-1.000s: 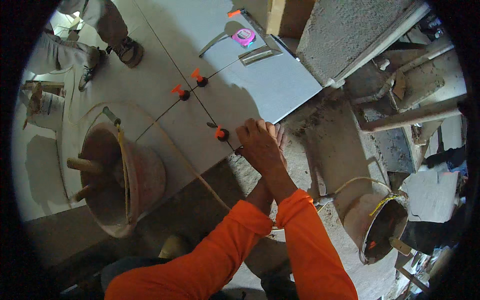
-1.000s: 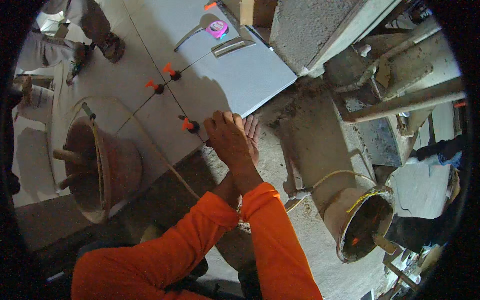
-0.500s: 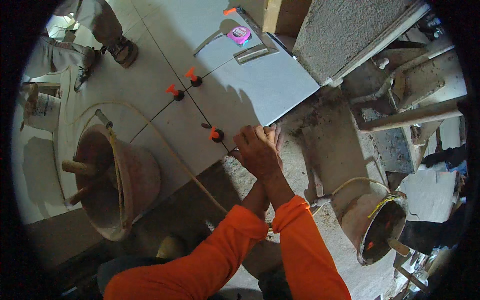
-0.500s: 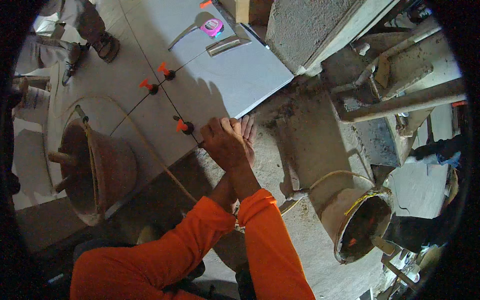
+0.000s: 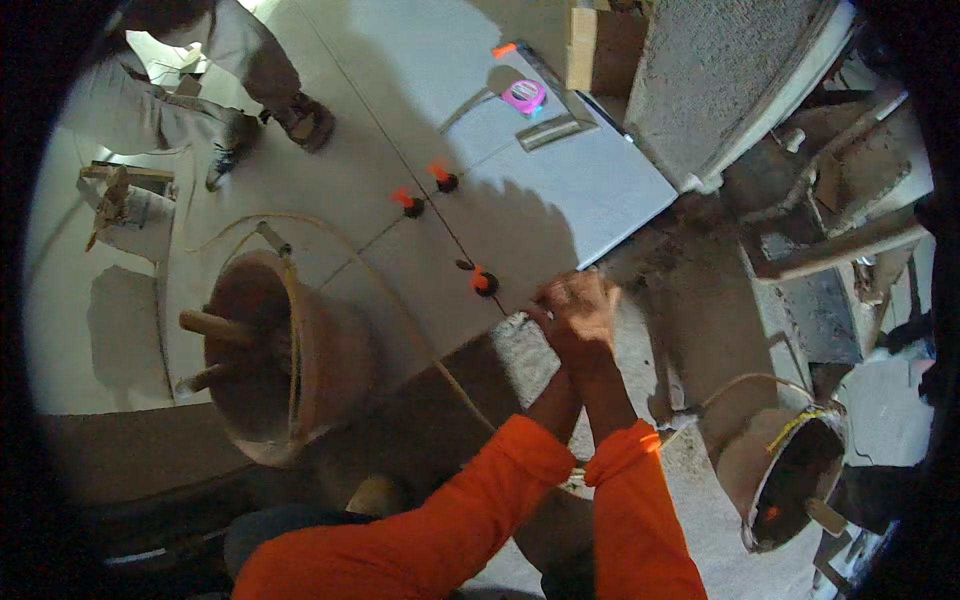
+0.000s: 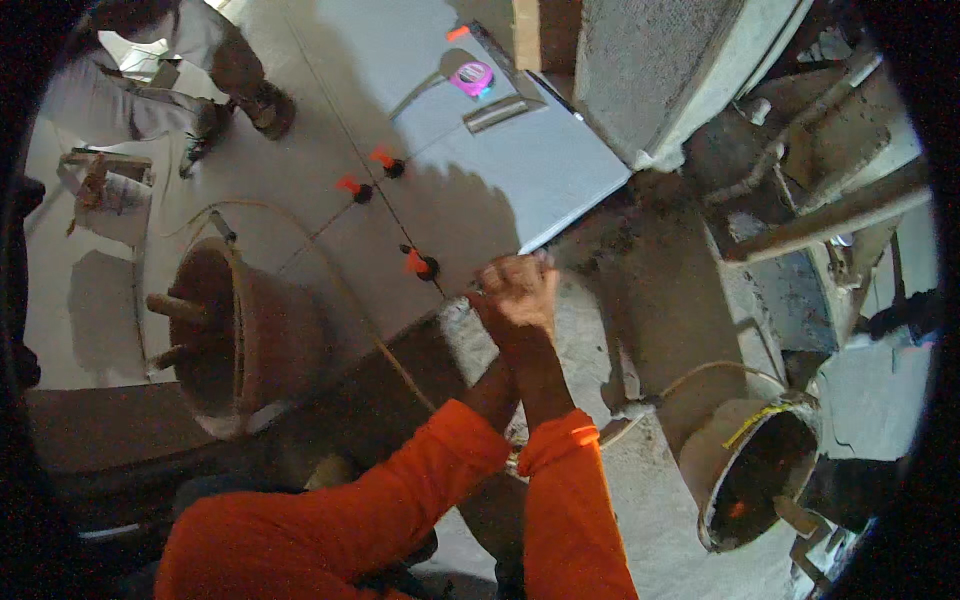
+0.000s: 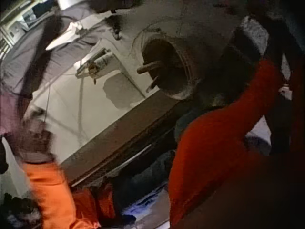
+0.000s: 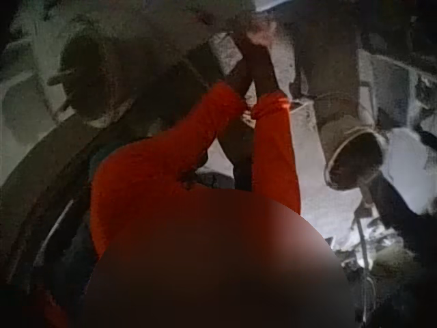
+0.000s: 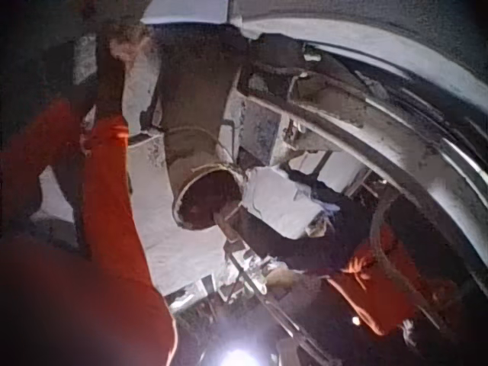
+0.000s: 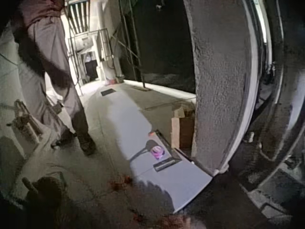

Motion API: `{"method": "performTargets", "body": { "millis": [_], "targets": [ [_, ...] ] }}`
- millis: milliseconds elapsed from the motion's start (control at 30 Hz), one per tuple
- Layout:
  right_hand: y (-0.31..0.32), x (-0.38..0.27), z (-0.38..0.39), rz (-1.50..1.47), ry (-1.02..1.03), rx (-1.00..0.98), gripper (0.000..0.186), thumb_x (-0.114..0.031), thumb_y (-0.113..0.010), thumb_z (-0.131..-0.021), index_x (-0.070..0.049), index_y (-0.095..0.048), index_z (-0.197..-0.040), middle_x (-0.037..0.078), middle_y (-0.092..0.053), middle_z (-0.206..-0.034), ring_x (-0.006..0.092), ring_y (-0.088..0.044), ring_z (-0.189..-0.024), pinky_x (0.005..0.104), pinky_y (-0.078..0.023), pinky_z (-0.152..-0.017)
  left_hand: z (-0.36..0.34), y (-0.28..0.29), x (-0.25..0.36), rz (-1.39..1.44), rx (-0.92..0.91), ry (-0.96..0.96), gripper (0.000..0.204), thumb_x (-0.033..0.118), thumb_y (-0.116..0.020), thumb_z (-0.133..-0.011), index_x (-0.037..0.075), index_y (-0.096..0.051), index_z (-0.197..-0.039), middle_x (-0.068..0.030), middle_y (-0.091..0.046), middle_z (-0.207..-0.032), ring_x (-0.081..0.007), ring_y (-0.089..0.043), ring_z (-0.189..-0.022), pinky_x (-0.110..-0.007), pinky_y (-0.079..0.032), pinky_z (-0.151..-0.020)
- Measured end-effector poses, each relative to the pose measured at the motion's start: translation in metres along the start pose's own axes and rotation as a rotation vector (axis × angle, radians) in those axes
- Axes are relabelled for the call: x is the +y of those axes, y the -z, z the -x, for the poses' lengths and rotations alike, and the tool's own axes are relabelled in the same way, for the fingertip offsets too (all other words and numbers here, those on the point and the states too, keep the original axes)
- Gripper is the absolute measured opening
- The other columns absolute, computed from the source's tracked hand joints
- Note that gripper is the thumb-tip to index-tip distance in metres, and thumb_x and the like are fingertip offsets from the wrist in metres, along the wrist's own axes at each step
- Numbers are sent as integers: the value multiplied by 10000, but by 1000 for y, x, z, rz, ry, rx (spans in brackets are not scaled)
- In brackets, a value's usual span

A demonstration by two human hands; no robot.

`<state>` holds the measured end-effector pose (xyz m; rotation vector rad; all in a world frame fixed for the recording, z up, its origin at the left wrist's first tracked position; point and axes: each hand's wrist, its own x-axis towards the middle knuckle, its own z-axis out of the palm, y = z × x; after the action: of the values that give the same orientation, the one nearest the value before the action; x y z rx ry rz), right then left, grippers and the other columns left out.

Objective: The person kneels on the floor and uses a trowel to spread adhesive along the edge of a large floor tile. They then use a small metal tool to scrape and smooth the adhesive in the joint between tiles.

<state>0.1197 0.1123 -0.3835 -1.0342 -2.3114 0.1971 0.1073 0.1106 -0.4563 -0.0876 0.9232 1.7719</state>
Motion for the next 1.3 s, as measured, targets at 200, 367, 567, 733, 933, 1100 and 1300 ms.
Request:
{"method": "performTargets", "body": {
  "millis": [200,367,567,733,933,1100,1300],
  "targets": [
    [73,48,115,439,-833,15,468,-401,-681,-879,-78,-627,-1213,165,-626,-1131,386,-543,-1158,504,-391,-1001,-15,4,-6,131,78,43,857,589,-528,-955,-5,-254,-1507,-174,-411,-1515,-289,-447,-1379,-423,-372,-1144],
    [83,50,195,528,-861,-117,487,-416,-693,-870,-56,-627,-1190,196,-598,-1192,412,-537,-1148,521,-411,-966,-16,7,-10,10,-43,-50,1066,736,-565,-822,-55,-284,-1480,-178,-409,-1517,-303,-441,-1384,-434,-350,-1165],
    [130,43,207,37,-912,-415,406,-320,-698,-884,-50,-621,-1179,193,-623,-1154,387,-583,-1108,510,-452,-962,-17,-1,-7,-2,17,-60,1066,760,-572,-778,-33,-332,-1449,-132,-475,-1457,-251,-483,-1344,-376,-389,-1140],
    [202,-16,240,-618,-1315,-613,575,-406,-725,-864,-34,-596,-1284,162,-645,-1115,325,-628,-1015,458,-492,-895,-14,-12,-10,25,102,-54,1027,792,-601,-703,23,-429,-1362,-74,-545,-1363,-194,-545,-1263,-347,-418,-1121],
    [202,-50,255,-1323,-1174,-262,1090,-796,-683,-696,-14,-484,-1430,26,-633,-1021,102,-534,-776,245,-404,-641,-15,-24,-11,98,164,-54,1018,782,-596,-719,37,-404,-1386,-93,-501,-1418,-234,-494,-1320,-384,-380,-1148],
    [153,-68,255,-1564,-1327,135,881,-684,-682,-793,-33,-541,-1370,-6,-577,-838,88,-501,-689,245,-372,-592,-16,-24,-12,108,171,-51,1109,771,-589,-758,-21,-302,-1480,-172,-412,-1513,-286,-412,-1403,-419,-312,-1189],
    [78,-79,243,-1265,-1399,318,335,-314,-698,-930,-98,-598,-1165,-32,-503,-698,82,-444,-578,263,-351,-520,-17,-17,-12,105,102,-67,1125,756,-609,-753,-28,-284,-1492,-167,-419,-1508,-281,-419,-1399,-409,-344,-1176]
  ]
}}
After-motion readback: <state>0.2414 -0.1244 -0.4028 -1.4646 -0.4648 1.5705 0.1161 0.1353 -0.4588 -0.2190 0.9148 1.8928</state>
